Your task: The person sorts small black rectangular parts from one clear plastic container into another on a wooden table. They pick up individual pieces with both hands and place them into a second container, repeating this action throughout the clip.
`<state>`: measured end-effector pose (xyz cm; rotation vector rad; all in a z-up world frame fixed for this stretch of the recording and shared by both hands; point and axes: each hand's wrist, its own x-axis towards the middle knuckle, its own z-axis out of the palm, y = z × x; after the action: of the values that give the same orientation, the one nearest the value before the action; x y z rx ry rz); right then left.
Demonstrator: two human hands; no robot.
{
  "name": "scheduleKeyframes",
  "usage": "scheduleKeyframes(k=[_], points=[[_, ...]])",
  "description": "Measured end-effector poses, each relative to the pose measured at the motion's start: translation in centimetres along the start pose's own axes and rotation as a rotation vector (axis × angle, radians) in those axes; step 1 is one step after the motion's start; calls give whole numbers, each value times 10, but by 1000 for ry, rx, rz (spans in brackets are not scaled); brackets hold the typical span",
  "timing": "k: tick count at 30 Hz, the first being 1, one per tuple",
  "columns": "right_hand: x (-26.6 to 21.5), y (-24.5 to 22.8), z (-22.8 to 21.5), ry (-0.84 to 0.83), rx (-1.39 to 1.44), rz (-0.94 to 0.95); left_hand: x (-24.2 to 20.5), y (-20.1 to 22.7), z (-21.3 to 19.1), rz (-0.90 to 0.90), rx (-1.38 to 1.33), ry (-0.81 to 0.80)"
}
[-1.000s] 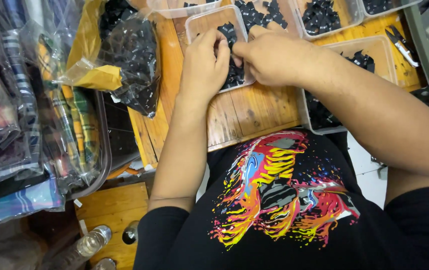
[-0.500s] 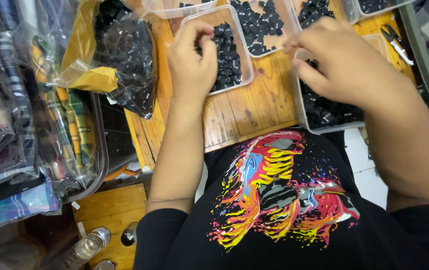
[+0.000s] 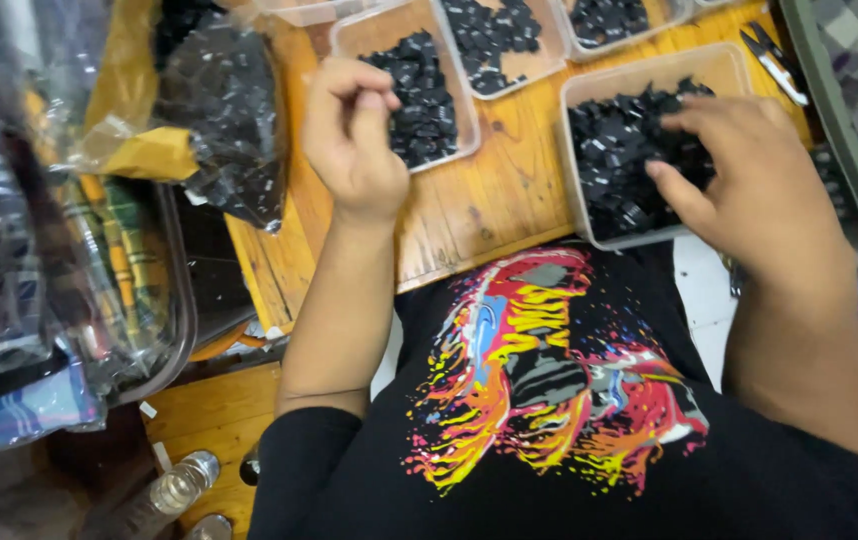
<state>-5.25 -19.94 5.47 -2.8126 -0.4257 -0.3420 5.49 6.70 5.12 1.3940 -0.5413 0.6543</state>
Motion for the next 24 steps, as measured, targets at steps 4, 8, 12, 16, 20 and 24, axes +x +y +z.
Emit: scheduleKeyframes(k=[4,8,12,16,20,24], points=[[5,1,-5,0,82,37,-16,16,27,193,-29,-291],[7,2,-2,-20,102,3,-36,14,44,261,-77,-702],[6,7,6,-83,58,5,-48,10,50,201,-46,-849],[11,3,5,-60,63,-43,-45,11,51,188,-46,-792],[14,4,7,5,-6,-87,-42,10,49,172,-60,-745],[12,7,8,17,6,-53,-41,10,49,154,-73,-744]])
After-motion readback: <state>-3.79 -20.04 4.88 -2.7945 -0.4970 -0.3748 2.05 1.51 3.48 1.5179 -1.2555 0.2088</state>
